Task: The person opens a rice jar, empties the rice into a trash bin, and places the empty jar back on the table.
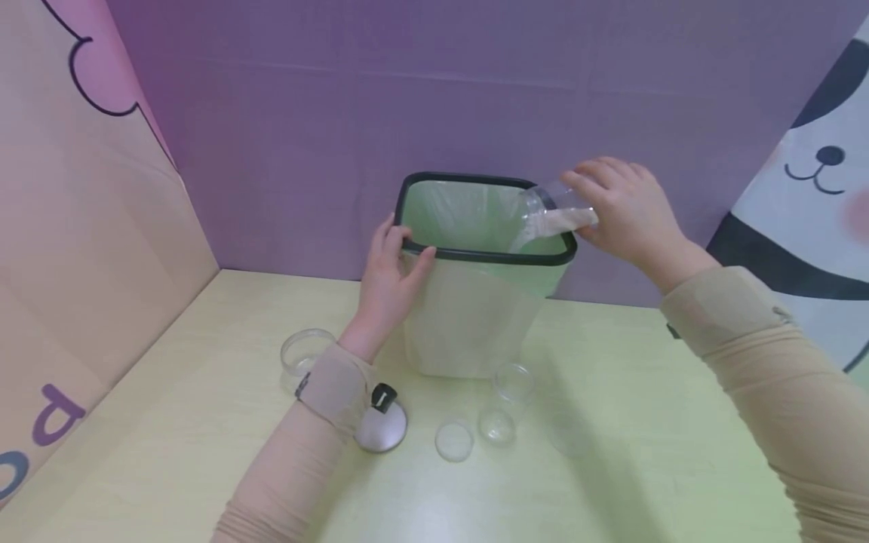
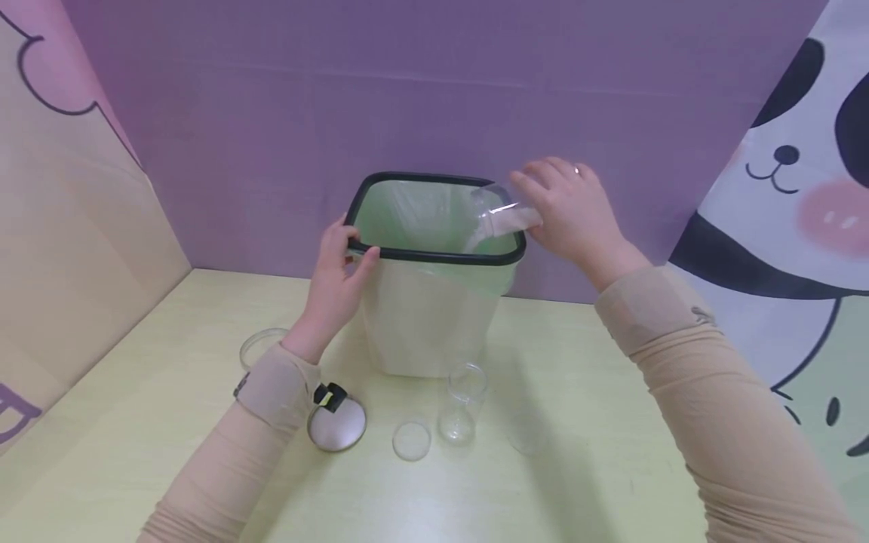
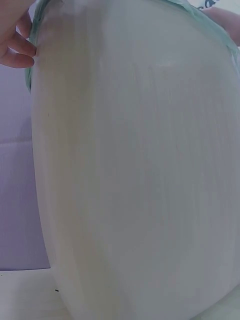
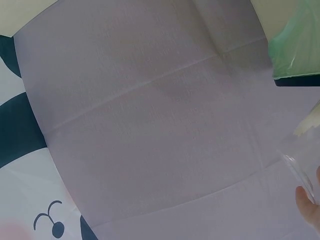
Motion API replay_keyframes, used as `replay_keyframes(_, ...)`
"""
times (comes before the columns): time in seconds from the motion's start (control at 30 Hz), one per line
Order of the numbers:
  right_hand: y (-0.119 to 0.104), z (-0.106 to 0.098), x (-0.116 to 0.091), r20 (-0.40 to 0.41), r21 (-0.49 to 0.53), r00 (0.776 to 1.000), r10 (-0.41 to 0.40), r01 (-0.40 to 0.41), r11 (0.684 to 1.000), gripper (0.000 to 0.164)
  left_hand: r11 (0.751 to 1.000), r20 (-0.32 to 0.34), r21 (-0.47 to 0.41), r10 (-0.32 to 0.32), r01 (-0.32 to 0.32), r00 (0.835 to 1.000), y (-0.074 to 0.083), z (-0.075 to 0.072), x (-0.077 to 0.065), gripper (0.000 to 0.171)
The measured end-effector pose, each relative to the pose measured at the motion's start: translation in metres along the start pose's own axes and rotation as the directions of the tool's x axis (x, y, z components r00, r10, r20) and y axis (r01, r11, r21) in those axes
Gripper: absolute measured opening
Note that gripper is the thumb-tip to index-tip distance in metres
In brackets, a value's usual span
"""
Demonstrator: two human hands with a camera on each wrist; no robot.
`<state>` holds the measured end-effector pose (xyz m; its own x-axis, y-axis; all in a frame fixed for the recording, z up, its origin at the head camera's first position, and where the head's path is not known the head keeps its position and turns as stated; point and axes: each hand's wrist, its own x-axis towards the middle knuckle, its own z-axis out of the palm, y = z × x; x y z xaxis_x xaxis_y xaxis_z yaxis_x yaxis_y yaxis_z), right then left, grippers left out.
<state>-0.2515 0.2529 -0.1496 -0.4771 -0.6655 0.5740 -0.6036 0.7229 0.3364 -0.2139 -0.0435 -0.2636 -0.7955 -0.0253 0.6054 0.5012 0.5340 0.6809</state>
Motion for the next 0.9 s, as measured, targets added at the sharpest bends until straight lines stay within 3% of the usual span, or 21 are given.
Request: replay_keyframes(0.9, -0.0022, -0.0019, 0.0002, 0.055, -0.042, 0.999, 0.0, 0.003, 0.999, 0.068, 1.0, 0.007, 0.006, -0.019, 0.019, 1.0, -0.0009, 0.0013, 0.0002, 0.039)
